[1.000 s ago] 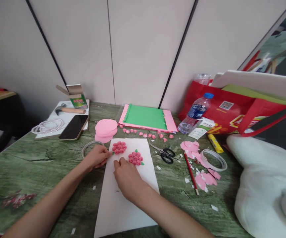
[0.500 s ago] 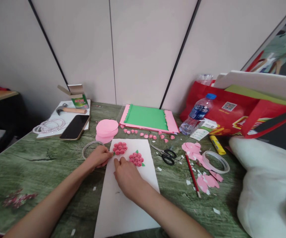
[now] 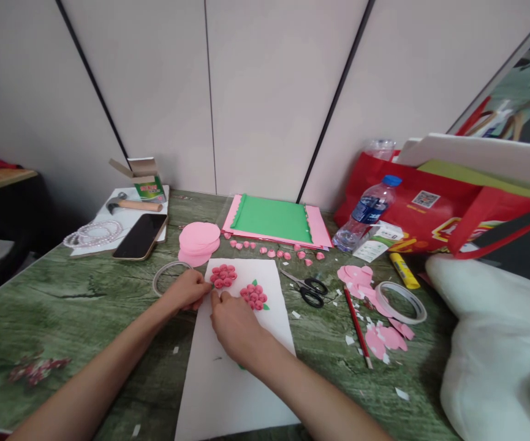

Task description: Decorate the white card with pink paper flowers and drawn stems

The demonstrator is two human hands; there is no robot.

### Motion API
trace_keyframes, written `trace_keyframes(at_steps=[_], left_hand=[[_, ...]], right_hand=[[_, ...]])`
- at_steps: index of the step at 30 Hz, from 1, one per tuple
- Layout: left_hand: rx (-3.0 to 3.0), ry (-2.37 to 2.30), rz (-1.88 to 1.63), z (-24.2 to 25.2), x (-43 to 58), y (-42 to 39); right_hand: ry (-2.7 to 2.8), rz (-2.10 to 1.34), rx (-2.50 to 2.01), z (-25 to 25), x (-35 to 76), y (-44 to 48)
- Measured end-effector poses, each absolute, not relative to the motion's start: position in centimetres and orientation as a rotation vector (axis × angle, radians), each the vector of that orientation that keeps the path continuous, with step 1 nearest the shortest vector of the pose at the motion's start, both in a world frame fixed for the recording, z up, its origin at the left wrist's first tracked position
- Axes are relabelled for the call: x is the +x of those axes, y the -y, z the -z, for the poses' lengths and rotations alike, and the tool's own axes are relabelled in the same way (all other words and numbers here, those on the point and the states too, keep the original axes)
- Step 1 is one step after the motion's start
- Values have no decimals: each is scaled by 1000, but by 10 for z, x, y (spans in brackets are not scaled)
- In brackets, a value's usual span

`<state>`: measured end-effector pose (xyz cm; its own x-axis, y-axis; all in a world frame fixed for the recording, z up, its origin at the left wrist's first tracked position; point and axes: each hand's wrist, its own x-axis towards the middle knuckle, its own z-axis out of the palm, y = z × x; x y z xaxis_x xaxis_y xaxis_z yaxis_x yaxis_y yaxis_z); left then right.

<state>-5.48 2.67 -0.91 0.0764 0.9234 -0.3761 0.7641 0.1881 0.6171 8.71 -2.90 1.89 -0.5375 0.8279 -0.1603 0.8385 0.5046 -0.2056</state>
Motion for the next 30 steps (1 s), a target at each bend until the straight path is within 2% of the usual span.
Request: trace_keyframes(at_steps=[8, 16, 24, 30], left_hand=[[1649, -1622, -210, -6, -52, -19], [1589, -1657, -150, -10, -54, -19], [1548, -1702, -139, -10, -52, -13], [1626, -1773, -158, -20, -51, 3]], right_hand=[[-2735, 510, 1546, -18, 97, 34], [-2858, 758, 1952, -10, 180, 51], [-2621, 1287, 1874, -3, 209, 81], [-2579, 1128, 1924, -6, 196, 89]])
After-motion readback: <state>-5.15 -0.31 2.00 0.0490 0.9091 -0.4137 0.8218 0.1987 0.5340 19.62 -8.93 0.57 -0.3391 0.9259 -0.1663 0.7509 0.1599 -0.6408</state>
